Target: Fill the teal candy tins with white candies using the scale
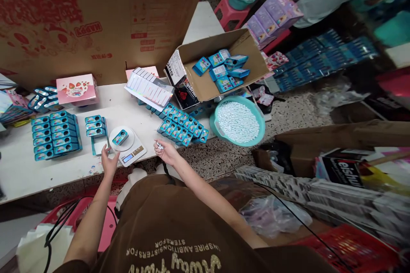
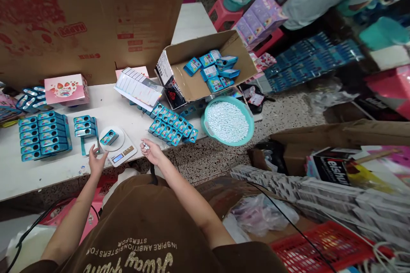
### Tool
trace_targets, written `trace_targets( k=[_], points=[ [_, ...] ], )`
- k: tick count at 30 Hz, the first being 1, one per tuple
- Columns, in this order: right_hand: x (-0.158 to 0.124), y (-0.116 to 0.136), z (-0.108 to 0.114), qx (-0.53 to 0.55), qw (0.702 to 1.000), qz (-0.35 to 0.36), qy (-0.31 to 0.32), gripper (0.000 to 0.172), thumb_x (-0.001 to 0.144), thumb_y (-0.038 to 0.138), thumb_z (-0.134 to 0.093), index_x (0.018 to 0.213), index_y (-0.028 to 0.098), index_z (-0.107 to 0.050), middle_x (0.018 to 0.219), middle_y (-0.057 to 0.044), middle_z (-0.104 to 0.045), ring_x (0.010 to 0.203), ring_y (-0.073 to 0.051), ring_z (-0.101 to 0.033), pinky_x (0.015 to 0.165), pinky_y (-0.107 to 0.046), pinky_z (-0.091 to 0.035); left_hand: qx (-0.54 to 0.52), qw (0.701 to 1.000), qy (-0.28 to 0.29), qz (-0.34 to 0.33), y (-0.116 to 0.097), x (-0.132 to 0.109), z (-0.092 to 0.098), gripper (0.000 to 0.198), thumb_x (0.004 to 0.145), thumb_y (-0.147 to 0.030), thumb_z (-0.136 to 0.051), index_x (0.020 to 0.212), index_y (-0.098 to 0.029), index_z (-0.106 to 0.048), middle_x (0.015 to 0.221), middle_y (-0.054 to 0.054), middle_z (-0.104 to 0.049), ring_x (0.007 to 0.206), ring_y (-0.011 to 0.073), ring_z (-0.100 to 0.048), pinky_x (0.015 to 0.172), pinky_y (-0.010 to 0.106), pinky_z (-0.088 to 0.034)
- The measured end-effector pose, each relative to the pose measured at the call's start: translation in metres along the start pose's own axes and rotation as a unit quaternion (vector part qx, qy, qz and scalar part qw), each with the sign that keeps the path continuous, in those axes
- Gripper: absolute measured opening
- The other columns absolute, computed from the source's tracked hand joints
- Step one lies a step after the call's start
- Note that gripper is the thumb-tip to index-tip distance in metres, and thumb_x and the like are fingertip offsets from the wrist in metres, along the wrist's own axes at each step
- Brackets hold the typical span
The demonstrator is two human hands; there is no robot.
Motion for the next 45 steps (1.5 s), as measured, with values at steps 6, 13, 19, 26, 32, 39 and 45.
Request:
trace_targets(
  k=[6,13,19,26,32,39,45],
  points=[
    [0.023,-0.004,-0.016,-0.063,0.998,0.012,-0.003,0.013,0.076,0.022,-0.062,0.071,0.015,-0.052,0.056,0.005,-0.052,0.043,-0.003,-0.039,0.039,-0.014,-0.024,-0.037,0.995,-0.038,0.082,0.031,-0.039,0.021,0.067,0.067,-0.04,-0.069,0.125,-0.023,-0.041,0.11,0.009,-0.06,0.109,0.0212,-0.054,0.094,0.039,-0.041],
    [0.065,-0.007,-0.049,-0.276,0.958,0.074,-0.02,0.022,0.067,0.034,-0.068,0.073,0.013,-0.061,0.051,0.008,-0.047,0.041,-0.002,-0.032,0.04,-0.017,-0.019,-0.063,0.989,-0.076,0.11,0.048,-0.06,0.032,0.058,0.07,-0.04,-0.066,0.122,-0.024,-0.046,0.113,0.01,-0.06,0.11,0.0206,-0.054,0.094,0.038,-0.04],
    [0.09,-0.007,-0.078,-0.435,0.888,0.152,-0.011,0.02,0.067,0.035,-0.066,0.074,0.016,-0.067,0.051,0.007,-0.048,0.048,-0.005,-0.037,0.047,-0.019,-0.028,-0.074,0.983,-0.095,0.142,0.066,-0.08,0.037,0.055,0.072,-0.042,-0.064,0.12,-0.022,-0.048,0.112,0.009,-0.06,0.109,0.02,-0.055,0.097,0.038,-0.039],
    [0.1,-0.01,-0.088,-0.535,0.824,0.186,0.028,0.015,0.068,0.029,-0.065,0.076,0.018,-0.071,0.059,0.004,-0.058,0.054,-0.008,-0.045,0.056,-0.021,-0.036,-0.084,0.978,-0.106,0.156,0.081,-0.094,0.038,0.051,0.072,-0.043,-0.064,0.116,-0.021,-0.051,0.111,0.01,-0.061,0.107,0.0207,-0.056,0.096,0.038,-0.04],
    [0.113,-0.022,-0.084,-0.582,0.791,0.18,0.052,0.015,0.067,0.025,-0.065,0.079,0.02,-0.073,0.065,0.002,-0.066,0.057,-0.01,-0.05,0.06,-0.023,-0.04,-0.084,0.977,-0.103,0.167,0.084,-0.101,0.04,0.049,0.073,-0.044,-0.062,0.115,-0.02,-0.052,0.112,0.011,-0.06,0.108,0.0217,-0.055,0.096,0.039,-0.04],
    [0.117,-0.025,-0.078,-0.604,0.77,0.202,0.035,0.016,0.064,0.02,-0.069,0.079,0.023,-0.074,0.074,0.0,-0.071,0.071,-0.016,-0.059,0.075,-0.029,-0.044,-0.098,0.972,-0.119,0.175,0.092,-0.11,0.043,0.049,0.073,-0.043,-0.063,0.115,-0.021,-0.053,0.111,0.01,-0.061,0.109,0.0213,-0.055,0.097,0.039,-0.038],
    [0.116,-0.023,-0.081,-0.622,0.753,0.212,0.032,0.016,0.062,0.019,-0.071,0.076,0.025,-0.074,0.077,0.0,-0.072,0.075,-0.018,-0.059,0.079,-0.031,-0.043,-0.098,0.97,-0.127,0.182,0.1,-0.11,0.042,0.047,0.073,-0.043,-0.063,0.113,-0.021,-0.053,0.111,0.01,-0.061,0.108,0.0207,-0.055,0.096,0.038,-0.039]
  ],
)
Point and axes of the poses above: each hand's wrist, its own x-axis towards the middle knuckle, its own z-axis out of the back of the hand, y = z × x, the point moved 5 cm from there along x, towards the middle knuckle
